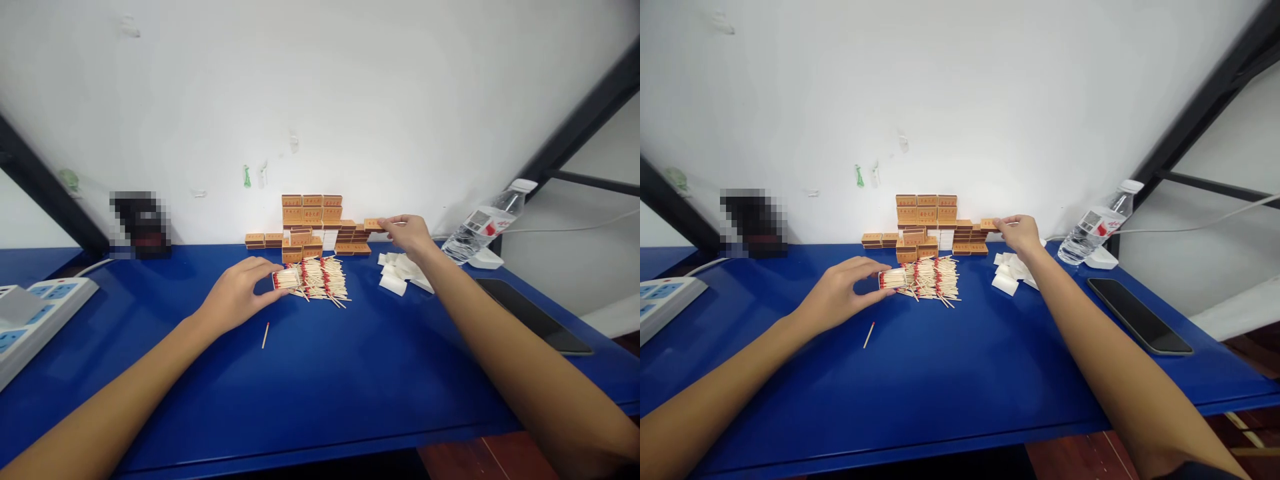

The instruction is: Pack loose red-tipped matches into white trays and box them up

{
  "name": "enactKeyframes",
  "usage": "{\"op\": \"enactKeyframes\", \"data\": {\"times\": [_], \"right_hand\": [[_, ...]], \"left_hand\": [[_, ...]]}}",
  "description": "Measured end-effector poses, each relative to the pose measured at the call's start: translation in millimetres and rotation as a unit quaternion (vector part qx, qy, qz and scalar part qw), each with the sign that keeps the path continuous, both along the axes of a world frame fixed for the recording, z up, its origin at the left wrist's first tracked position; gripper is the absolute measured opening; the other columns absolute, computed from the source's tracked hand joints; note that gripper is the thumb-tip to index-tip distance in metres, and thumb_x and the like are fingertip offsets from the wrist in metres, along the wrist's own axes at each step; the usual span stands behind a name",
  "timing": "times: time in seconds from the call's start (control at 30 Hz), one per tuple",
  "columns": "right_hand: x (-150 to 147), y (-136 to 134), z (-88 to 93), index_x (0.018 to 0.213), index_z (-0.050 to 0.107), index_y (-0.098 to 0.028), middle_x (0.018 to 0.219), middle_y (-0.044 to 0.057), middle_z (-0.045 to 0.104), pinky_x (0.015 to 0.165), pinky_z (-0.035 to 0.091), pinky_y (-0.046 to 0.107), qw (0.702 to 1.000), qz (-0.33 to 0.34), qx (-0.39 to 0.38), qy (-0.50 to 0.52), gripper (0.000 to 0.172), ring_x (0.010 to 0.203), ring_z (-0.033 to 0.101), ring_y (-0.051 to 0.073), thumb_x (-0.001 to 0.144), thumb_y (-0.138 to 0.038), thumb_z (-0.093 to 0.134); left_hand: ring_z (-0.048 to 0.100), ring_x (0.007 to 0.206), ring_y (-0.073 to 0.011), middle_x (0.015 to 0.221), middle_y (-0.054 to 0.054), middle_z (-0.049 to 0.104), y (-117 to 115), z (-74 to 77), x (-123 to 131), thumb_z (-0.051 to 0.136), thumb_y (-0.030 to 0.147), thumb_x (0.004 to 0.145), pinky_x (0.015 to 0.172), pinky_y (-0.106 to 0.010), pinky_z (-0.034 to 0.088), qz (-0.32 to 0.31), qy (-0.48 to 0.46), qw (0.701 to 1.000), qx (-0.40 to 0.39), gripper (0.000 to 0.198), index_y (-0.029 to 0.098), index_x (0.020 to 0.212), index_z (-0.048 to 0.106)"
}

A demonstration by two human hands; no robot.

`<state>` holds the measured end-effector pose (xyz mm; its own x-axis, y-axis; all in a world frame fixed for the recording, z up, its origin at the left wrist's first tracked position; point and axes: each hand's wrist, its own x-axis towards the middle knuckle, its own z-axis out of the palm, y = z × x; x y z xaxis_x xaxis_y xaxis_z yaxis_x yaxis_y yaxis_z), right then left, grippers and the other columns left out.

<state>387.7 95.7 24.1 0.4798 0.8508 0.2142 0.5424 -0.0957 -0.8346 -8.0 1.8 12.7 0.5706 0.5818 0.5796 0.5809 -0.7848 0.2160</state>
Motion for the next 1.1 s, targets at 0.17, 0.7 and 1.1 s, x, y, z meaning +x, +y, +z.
{"op": "enactKeyframes", "data": {"times": [0.17, 0.7, 1.1], "right_hand": [[-9, 21, 0.1, 0.084, 0.069, -0.016, 0.09, 0.011, 0.076, 0.072, 0.051, 0.033, 0.998, -0.018, -0.013, -0.054, 0.026, 0.076, 0.066, 0.019, 0.086, -0.041, 0.077], [-95, -84, 18.4, 0.086, 0.072, -0.02, 0.085, 0.007, 0.075, 0.074, 0.046, 0.034, 0.96, 0.165, 0.07, -0.216, 0.021, 0.079, 0.066, 0.022, 0.092, -0.037, 0.062], [-234, -169, 0.1, 0.113, 0.069, -0.012, 0.118, 0.018, 0.071, 0.08, 0.053, 0.039, 0.81, 0.432, -0.146, -0.368, 0.026, 0.099, 0.072, 0.029, 0.104, -0.033, 0.056]], "left_hand": [[0.072, 0.101, -0.0235, 0.111, -0.007, 0.077, 0, 0.0, -2, 0.072, 0.042, 0.097, 0.091, -0.041, 0.06, 0.002, 0.001, 1.0, -0.001, 0.03, 0.022, 0.119, 0.072], [0.071, 0.1, -0.0257, 0.11, -0.009, 0.077, 14, 3.1, -22, 0.073, 0.044, 0.096, 0.091, -0.043, 0.058, 0.07, -0.009, 0.997, 0.041, 0.033, 0.02, 0.118, 0.072], [0.072, 0.104, -0.0277, 0.114, -0.01, 0.077, 20, 2.9, -29, 0.076, 0.04, 0.093, 0.092, -0.043, 0.057, 0.099, 0.008, 0.995, 0.027, 0.032, 0.019, 0.118, 0.073]]}}
